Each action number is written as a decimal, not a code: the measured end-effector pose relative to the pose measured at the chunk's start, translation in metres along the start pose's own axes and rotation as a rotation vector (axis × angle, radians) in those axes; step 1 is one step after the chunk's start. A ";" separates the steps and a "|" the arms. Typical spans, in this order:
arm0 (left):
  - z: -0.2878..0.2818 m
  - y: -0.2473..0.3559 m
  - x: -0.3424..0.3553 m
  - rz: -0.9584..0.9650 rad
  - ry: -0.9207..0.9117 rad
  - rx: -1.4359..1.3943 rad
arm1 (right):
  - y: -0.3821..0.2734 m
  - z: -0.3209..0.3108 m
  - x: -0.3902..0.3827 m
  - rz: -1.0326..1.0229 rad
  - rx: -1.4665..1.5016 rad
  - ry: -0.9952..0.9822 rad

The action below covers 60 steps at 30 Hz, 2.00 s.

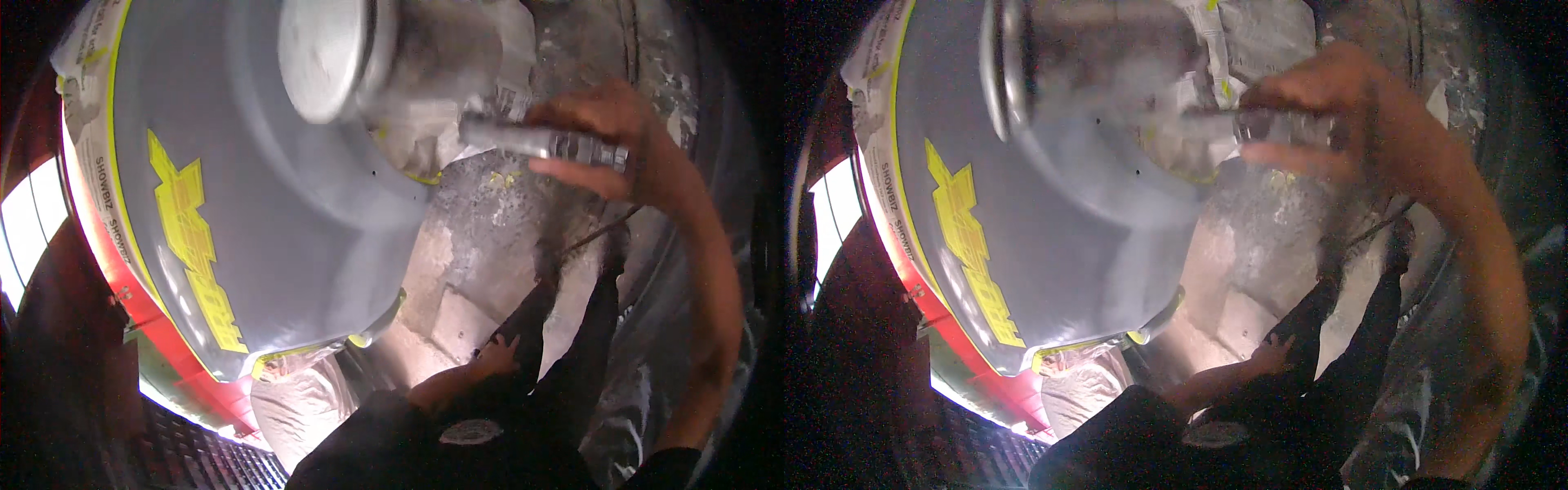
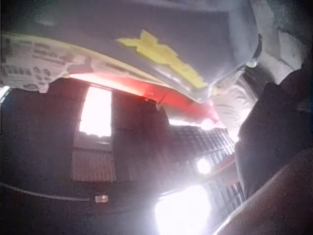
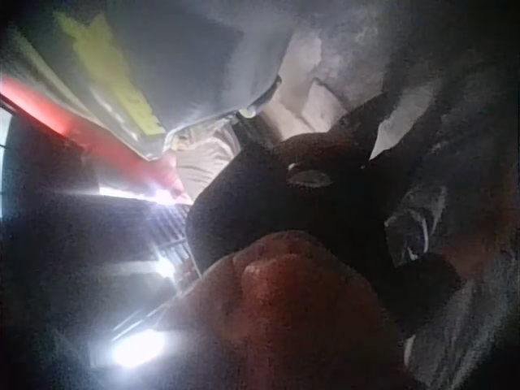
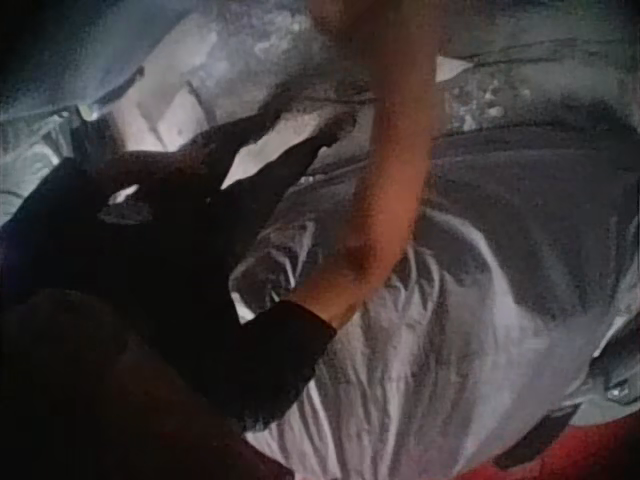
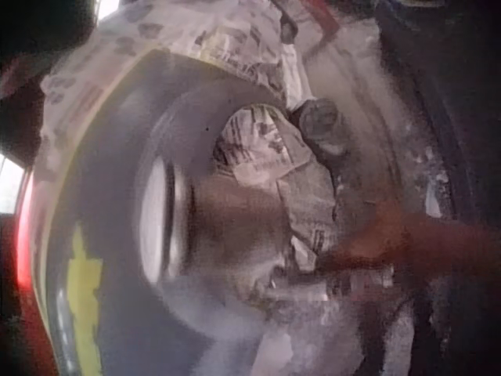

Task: The person uses a spray gun to apply paint to a car body panel and then wipes the tool with a cloth.

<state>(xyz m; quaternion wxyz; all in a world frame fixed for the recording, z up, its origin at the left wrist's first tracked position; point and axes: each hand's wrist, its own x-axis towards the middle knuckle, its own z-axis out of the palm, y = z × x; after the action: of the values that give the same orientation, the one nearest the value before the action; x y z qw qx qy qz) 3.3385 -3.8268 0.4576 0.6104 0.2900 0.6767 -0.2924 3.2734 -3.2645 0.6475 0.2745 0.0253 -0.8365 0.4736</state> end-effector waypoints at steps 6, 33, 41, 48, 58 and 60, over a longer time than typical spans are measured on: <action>0.004 0.001 0.002 0.032 0.038 0.003 | -0.005 0.003 0.006 -0.052 0.037 0.043; 0.001 0.038 0.001 -0.048 -0.075 -0.024 | -0.040 -0.001 0.045 -0.131 0.024 -0.121; -0.005 0.046 0.000 -0.089 -0.107 -0.045 | -0.058 -0.002 0.047 -0.092 -0.024 -0.087; -0.016 0.052 -0.003 -0.109 -0.152 -0.066 | -0.062 0.003 0.047 -0.101 -0.027 0.016; -0.021 0.054 -0.013 -0.139 -0.145 -0.106 | -0.083 0.005 0.046 0.080 0.001 -0.341; -0.015 0.052 -0.008 -0.123 -0.133 -0.095 | -0.071 0.005 0.039 0.020 -0.104 -0.087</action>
<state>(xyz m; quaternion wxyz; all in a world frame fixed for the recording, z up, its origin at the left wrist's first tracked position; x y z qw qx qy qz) 3.3688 -3.7812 0.4648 0.6478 0.1987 0.6643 -0.3156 3.2596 -3.2994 0.7193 0.2340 0.0235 -0.8714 0.4306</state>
